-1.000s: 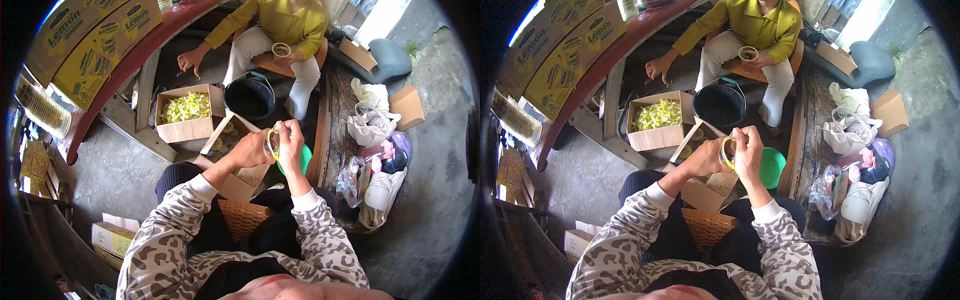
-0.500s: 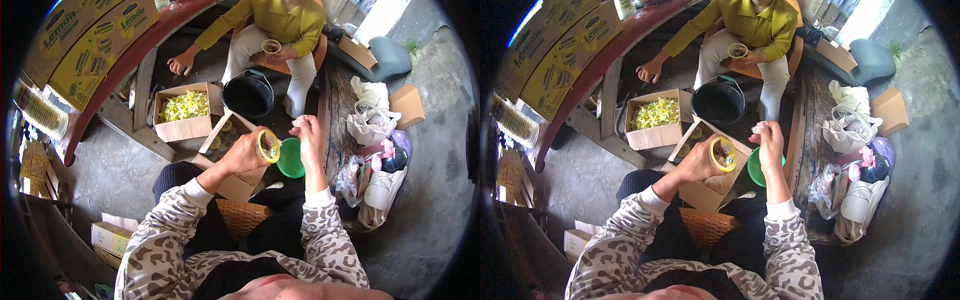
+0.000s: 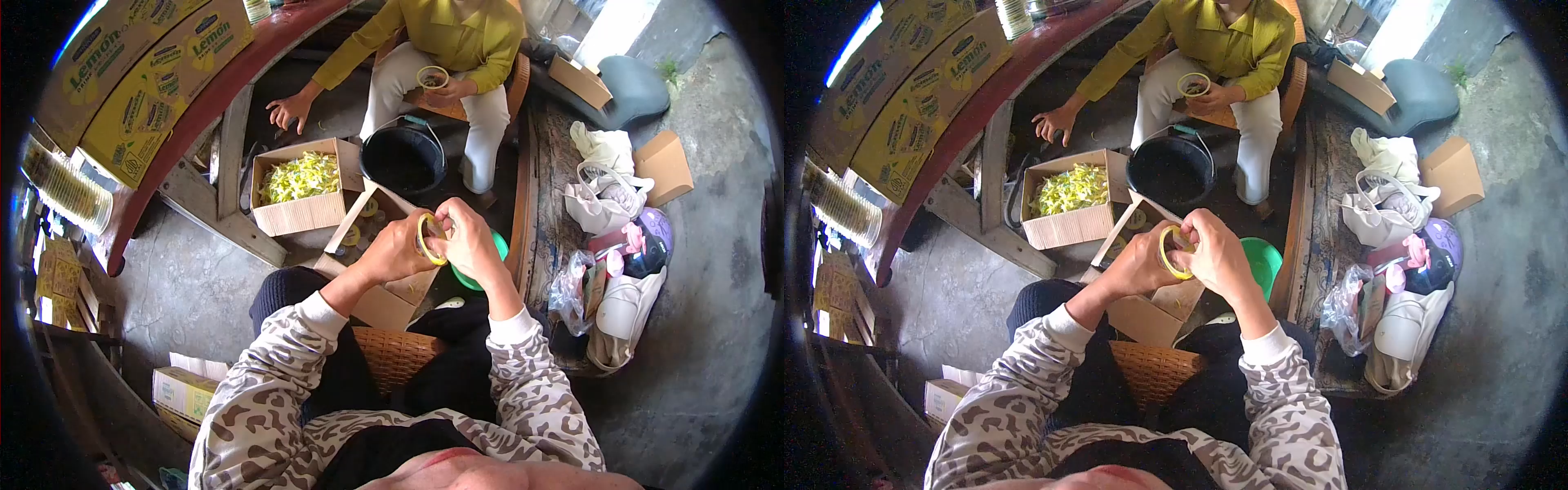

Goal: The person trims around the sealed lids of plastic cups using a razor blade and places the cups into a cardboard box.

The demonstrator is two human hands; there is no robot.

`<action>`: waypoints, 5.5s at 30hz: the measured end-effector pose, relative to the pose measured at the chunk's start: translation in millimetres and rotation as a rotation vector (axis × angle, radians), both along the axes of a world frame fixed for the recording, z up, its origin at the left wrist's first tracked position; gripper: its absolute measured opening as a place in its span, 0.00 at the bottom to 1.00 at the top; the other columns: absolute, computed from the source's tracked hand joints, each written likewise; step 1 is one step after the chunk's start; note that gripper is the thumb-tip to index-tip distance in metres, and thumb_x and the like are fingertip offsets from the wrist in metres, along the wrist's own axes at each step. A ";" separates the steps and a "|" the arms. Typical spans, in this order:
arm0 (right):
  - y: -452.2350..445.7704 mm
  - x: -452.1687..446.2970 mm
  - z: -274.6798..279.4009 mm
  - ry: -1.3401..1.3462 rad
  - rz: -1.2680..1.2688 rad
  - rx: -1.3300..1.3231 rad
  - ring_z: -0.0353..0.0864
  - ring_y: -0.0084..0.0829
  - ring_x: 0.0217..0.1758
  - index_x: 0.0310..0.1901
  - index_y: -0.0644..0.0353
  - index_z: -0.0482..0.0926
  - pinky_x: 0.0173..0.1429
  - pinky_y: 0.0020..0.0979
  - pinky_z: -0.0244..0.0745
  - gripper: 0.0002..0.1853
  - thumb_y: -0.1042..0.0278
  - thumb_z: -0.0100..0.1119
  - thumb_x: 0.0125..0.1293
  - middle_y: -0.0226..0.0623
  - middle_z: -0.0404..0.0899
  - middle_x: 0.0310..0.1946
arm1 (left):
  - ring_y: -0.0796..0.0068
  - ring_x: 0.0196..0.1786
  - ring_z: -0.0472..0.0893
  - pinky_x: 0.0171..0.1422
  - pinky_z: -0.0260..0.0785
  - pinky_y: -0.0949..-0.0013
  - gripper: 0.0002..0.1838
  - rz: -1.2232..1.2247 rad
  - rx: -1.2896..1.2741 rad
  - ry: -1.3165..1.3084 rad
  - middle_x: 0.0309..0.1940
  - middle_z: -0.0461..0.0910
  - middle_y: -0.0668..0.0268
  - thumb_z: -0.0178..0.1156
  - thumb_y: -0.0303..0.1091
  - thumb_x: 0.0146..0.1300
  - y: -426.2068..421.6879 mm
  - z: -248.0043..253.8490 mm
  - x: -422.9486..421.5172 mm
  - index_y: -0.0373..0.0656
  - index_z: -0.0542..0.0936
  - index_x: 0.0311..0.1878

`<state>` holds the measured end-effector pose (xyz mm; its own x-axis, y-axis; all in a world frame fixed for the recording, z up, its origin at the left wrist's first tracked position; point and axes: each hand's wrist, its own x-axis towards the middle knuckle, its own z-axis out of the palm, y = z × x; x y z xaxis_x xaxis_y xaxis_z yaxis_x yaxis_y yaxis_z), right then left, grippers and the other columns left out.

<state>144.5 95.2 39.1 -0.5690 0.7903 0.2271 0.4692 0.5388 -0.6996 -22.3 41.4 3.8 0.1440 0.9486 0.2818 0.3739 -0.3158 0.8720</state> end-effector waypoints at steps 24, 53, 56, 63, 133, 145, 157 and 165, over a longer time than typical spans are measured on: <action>-1.3 1.7 2.4 -0.236 0.082 0.336 0.80 0.45 0.42 0.39 0.63 0.73 0.45 0.43 0.78 0.07 0.70 0.59 0.66 0.43 0.77 0.36 | 0.41 0.44 0.83 0.46 0.76 0.52 0.35 -0.048 0.052 0.056 0.38 0.83 0.45 0.76 0.40 0.48 0.9 -8.7 -1.9 0.35 0.70 0.55; 2.8 -7.3 -18.2 0.144 -0.053 0.084 0.77 0.50 0.28 0.31 0.62 0.69 0.34 0.43 0.71 0.08 0.73 0.59 0.62 0.46 0.74 0.24 | 0.40 0.43 0.81 0.44 0.75 0.52 0.27 -0.007 0.080 0.026 0.35 0.82 0.46 0.74 0.34 0.47 -1.9 8.8 -3.9 0.37 0.73 0.49; 1.9 -10.1 -18.3 0.187 -0.084 0.083 0.76 0.49 0.26 0.31 0.63 0.69 0.32 0.42 0.70 0.08 0.74 0.58 0.62 0.46 0.74 0.23 | 0.46 0.45 0.84 0.48 0.76 0.58 0.33 -0.003 0.040 0.086 0.40 0.83 0.48 0.77 0.35 0.46 -0.8 9.7 -5.4 0.34 0.74 0.54; 5.2 -10.5 -18.1 0.331 -0.160 -0.047 0.66 0.27 0.22 0.29 0.65 0.68 0.28 0.33 0.65 0.09 0.74 0.55 0.67 0.40 0.68 0.18 | 0.44 0.46 0.83 0.49 0.76 0.56 0.35 0.048 0.033 0.089 0.42 0.83 0.47 0.77 0.36 0.46 -0.3 11.9 2.8 0.35 0.73 0.57; 0.3 -17.5 -21.3 0.402 -0.256 0.059 0.64 0.32 0.20 0.28 0.66 0.65 0.28 0.39 0.62 0.14 0.68 0.48 0.71 0.46 0.67 0.19 | 0.45 0.43 0.82 0.46 0.75 0.54 0.28 0.145 0.121 0.191 0.37 0.81 0.49 0.77 0.39 0.48 -5.8 29.4 2.2 0.37 0.74 0.48; -1.0 -20.5 -26.7 0.461 -0.333 0.050 0.64 0.35 0.21 0.28 0.66 0.65 0.30 0.40 0.62 0.13 0.69 0.46 0.71 0.44 0.66 0.19 | 0.46 0.44 0.83 0.47 0.76 0.54 0.30 0.158 0.116 0.216 0.38 0.82 0.49 0.78 0.39 0.47 -4.7 28.3 2.8 0.37 0.75 0.49; 0.2 -21.8 -29.3 0.504 -0.442 0.030 0.63 0.30 0.22 0.27 0.66 0.66 0.30 0.38 0.62 0.17 0.65 0.45 0.74 0.41 0.67 0.18 | 0.44 0.40 0.82 0.44 0.74 0.50 0.25 0.205 0.204 0.149 0.33 0.80 0.50 0.74 0.39 0.50 -1.7 24.3 11.4 0.37 0.73 0.45; 6.5 -23.3 -38.3 0.612 -0.475 -0.094 0.65 0.26 0.25 0.28 0.66 0.68 0.32 0.36 0.64 0.16 0.64 0.46 0.73 0.36 0.69 0.20 | 0.43 0.40 0.82 0.43 0.75 0.51 0.24 0.235 0.196 0.100 0.34 0.81 0.48 0.73 0.36 0.51 -0.5 18.8 16.5 0.37 0.73 0.45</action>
<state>121.1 101.7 0.9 0.0406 0.9494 0.3116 0.1505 0.3025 -0.9412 -5.7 40.9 22.6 -0.0364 0.8881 0.4583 0.5377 -0.3692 0.7580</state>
